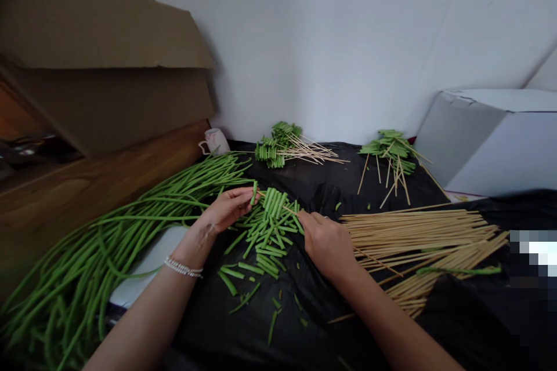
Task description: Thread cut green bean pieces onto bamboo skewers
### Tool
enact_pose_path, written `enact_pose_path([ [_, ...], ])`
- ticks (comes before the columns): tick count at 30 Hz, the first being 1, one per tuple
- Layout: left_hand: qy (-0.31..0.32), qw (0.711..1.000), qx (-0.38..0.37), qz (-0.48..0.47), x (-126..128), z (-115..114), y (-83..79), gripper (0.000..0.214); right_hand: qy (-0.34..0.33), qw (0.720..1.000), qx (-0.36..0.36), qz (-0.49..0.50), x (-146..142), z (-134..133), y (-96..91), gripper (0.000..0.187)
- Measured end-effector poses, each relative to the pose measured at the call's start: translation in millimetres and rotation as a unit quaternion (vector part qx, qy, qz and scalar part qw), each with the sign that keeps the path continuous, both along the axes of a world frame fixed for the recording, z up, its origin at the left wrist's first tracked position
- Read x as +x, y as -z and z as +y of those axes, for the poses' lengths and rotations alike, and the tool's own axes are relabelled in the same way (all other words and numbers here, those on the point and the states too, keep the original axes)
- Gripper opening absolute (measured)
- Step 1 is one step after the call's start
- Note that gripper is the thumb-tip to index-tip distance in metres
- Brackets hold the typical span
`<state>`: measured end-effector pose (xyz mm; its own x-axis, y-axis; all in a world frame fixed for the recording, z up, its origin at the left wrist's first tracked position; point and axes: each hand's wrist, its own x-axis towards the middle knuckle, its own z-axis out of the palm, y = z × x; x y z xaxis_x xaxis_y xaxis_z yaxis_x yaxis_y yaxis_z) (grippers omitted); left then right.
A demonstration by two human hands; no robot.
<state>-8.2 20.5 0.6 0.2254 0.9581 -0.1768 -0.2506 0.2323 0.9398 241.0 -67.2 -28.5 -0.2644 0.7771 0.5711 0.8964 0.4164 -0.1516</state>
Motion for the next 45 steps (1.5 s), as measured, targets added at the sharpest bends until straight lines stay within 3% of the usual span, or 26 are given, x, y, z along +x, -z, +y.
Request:
enact_pose_path([
  [28,0.025,0.999,0.005,0.019,8.0,-4.4,2.1,0.035,-0.005,1.0,-0.012,-0.012,-2.6,-1.0,-0.3,0.032],
  [45,-0.027,0.998,-0.024,-0.044,5.7,-0.3,2.6,0.025,-0.012,1.0,0.008,-0.007,-2.2,-1.0,0.2,0.03],
])
